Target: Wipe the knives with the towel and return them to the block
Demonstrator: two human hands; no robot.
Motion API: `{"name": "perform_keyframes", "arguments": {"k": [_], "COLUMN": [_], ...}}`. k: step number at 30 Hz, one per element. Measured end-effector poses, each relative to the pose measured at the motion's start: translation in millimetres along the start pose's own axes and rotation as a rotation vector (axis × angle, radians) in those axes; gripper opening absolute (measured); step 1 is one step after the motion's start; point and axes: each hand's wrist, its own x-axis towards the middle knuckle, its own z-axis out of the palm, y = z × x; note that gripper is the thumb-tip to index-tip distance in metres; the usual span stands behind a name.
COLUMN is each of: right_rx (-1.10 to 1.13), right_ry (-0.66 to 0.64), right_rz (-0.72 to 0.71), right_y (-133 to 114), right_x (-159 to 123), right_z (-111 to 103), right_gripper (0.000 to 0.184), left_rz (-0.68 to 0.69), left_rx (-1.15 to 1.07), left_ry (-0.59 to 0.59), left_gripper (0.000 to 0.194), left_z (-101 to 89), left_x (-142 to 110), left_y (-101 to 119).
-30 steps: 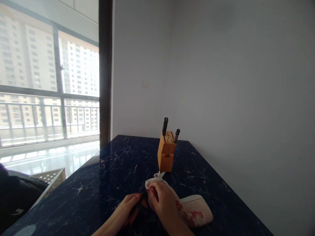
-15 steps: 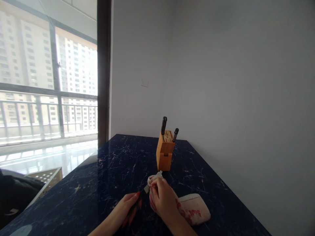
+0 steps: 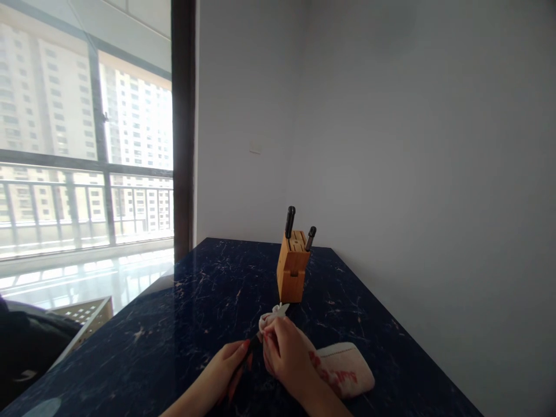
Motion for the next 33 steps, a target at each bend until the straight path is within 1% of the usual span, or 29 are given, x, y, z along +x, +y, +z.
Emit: {"name": "perform_keyframes", "arguments": {"k": [2,7,10,12,15,18,21,23,24,26,30,33], "right_rx": [-0.016,-0.042,-0.001,0.06,0.17,0.247,0.261,0.227,0.195,0.108,-0.041,-0.058], "right_ry": [0.002,0.161,0.222,0.248,0.281,0.306,0.37,0.413,0.416,0.378,0.221,0.136], "right_rz": [0.007,0.204,0.29,0.314,0.312,0.326,0.366,0.367,0.354,0.318,0.238,0.158], "right_y": [1.3,25.5,39.4,44.3,46.2,43.7,40.2,38.9,38.5,37.4,29.2,17.9], "right_x": [1.7,8.3,8.4,7.8,7.5,7.8,8.1,8.0,7.9,7.5,5.6,3.3], "right_z": [-1.5,-9.9,-9.4,-7.0,-4.6,-6.8,-11.1,-12.6,-12.6,-10.8,-3.3,1.0], "right_gripper": [0.013,0.016,0.019,0.022,0.023,0.023,0.024,0.024,0.024,0.023,0.016,0.016], "left_rz": [0.025,0.006,0.0,0.007,0.011,0.005,0.018,0.033,0.035,0.019,-0.02,-0.029], "left_rx": [-0.017,-0.02,-0.016,-0.01,-0.01,-0.029,-0.07,-0.091,-0.091,-0.077,-0.049,-0.053], "left_ry": [-0.003,-0.044,-0.05,-0.051,-0.058,-0.083,-0.069,-0.044,-0.035,-0.037,-0.067,-0.071], "left_gripper": [0.062,0.061,0.061,0.06,0.062,0.066,0.066,0.066,0.066,0.067,0.067,0.065], "left_z": [-0.5,-1.3,-1.0,-0.8,-1.0,-2.6,-4.8,-5.5,-5.3,-3.9,-0.2,0.1], "left_x": [-1.2,-5.7,-7.2,-7.4,-6.8,-5.1,-3.5,-3.5,-4.0,-5.6,-7.5,-5.8], "left_y": [2.0,9.1,10.1,9.7,8.3,5.6,3.8,4.9,6.1,9.4,12.9,10.5]}}
